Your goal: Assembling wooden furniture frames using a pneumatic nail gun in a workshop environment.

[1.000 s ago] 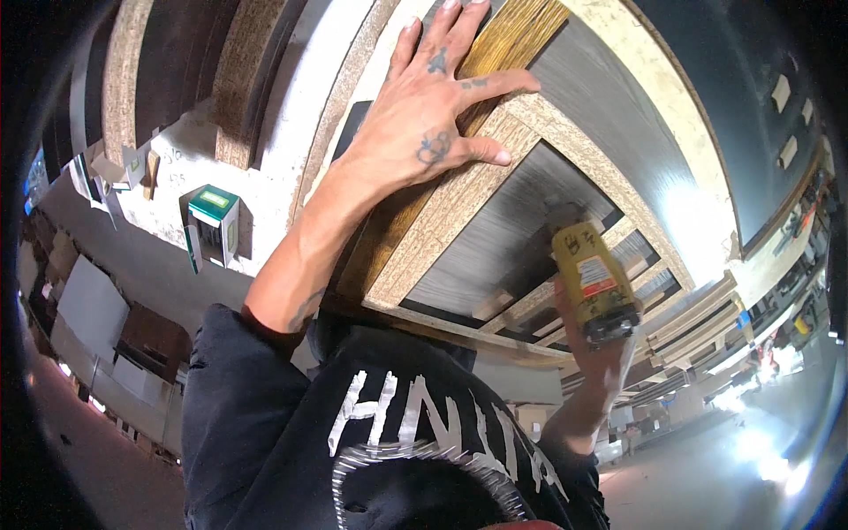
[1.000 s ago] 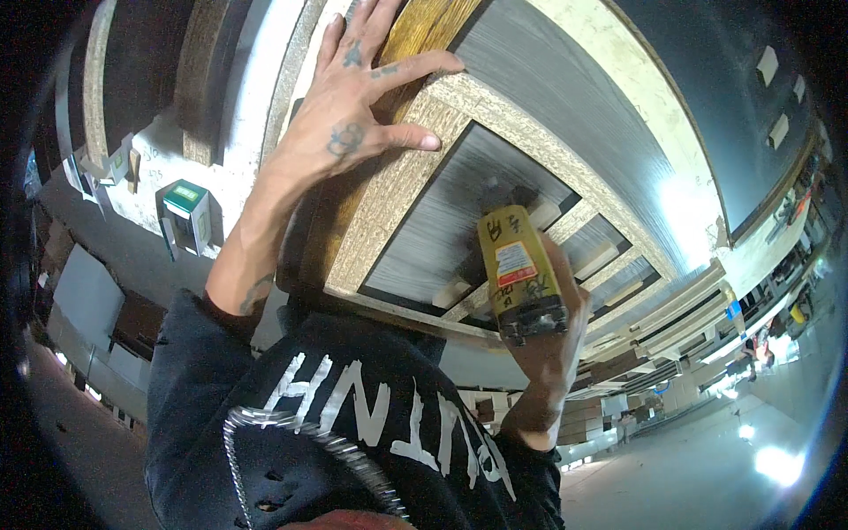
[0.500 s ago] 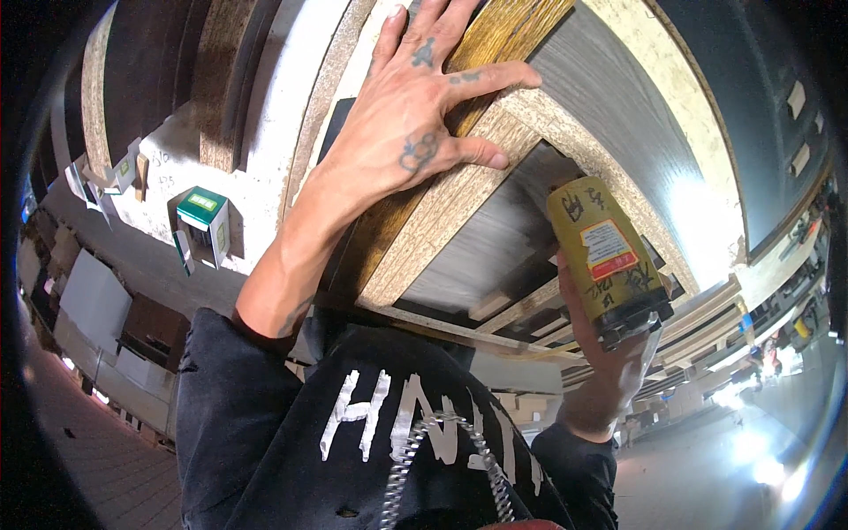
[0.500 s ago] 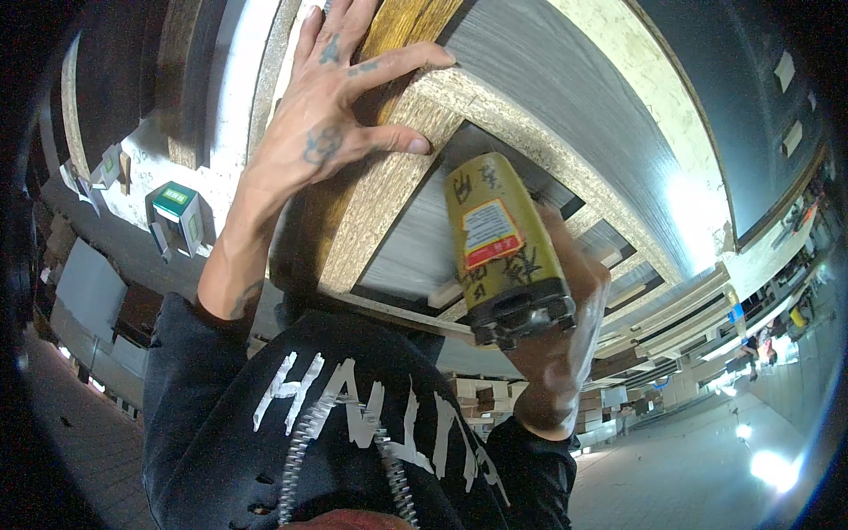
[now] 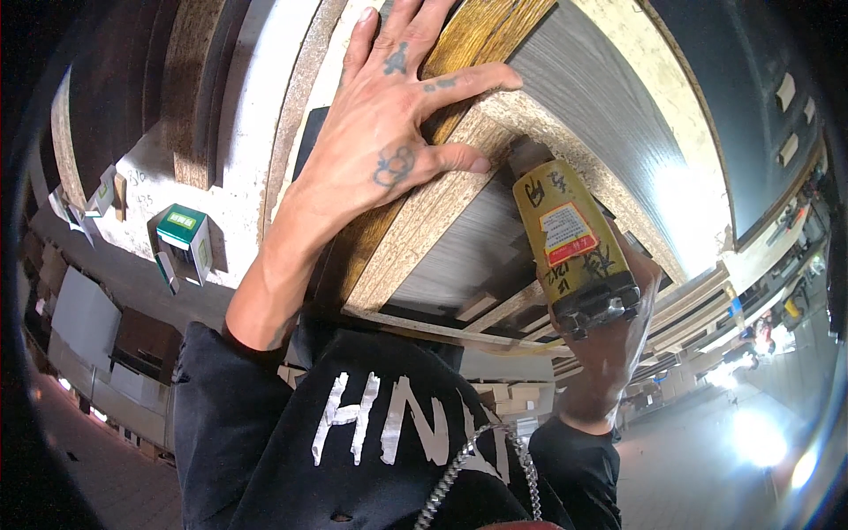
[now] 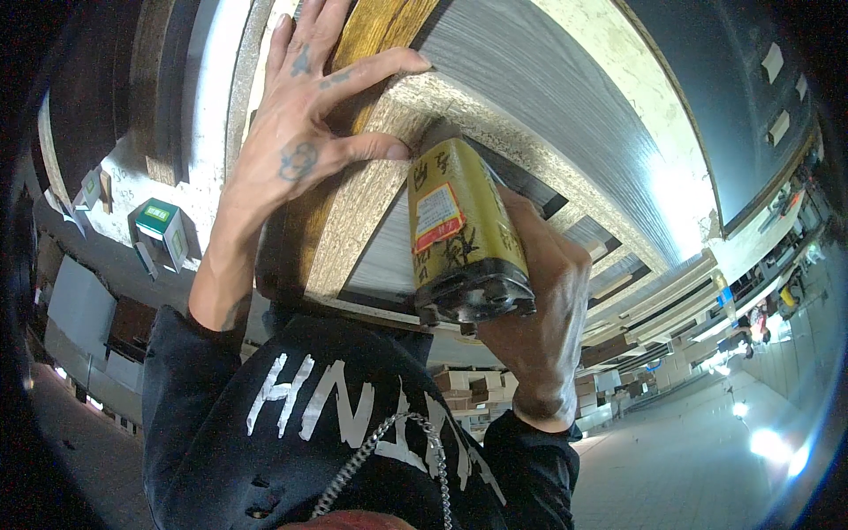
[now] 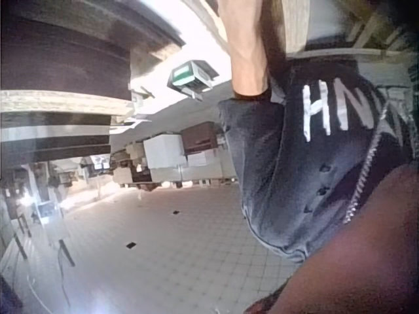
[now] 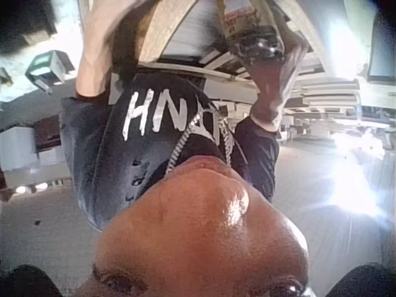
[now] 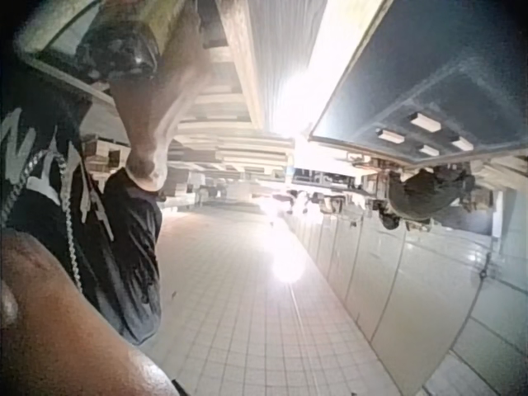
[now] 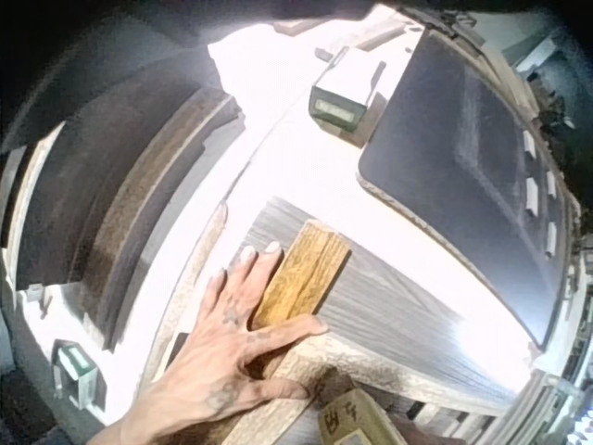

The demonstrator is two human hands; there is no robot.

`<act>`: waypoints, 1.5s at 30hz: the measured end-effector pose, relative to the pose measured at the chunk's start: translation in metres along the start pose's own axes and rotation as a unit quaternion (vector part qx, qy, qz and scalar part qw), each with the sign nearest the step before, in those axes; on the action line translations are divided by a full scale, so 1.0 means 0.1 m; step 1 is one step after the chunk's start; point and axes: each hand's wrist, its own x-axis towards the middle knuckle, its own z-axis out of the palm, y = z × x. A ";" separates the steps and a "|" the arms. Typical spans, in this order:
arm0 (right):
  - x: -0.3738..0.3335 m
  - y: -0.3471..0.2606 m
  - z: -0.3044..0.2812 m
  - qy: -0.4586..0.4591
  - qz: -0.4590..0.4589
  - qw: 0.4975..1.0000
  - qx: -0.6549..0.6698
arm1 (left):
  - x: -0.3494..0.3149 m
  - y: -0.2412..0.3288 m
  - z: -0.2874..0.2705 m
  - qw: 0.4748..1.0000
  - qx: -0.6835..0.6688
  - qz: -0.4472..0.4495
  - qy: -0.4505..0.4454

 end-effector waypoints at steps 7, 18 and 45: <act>0.03 -0.03 0.01 0.002 -0.014 1.000 -0.004 | -0.01 0.04 0.00 1.000 -0.008 -0.004 0.000; 0.11 -0.06 0.04 -0.012 -0.021 0.999 -0.027 | -0.01 -0.03 0.03 1.000 0.014 0.020 0.016; 0.20 -0.21 0.05 -0.051 -0.053 0.992 -0.102 | -0.06 -0.18 0.24 0.985 -0.004 0.071 0.156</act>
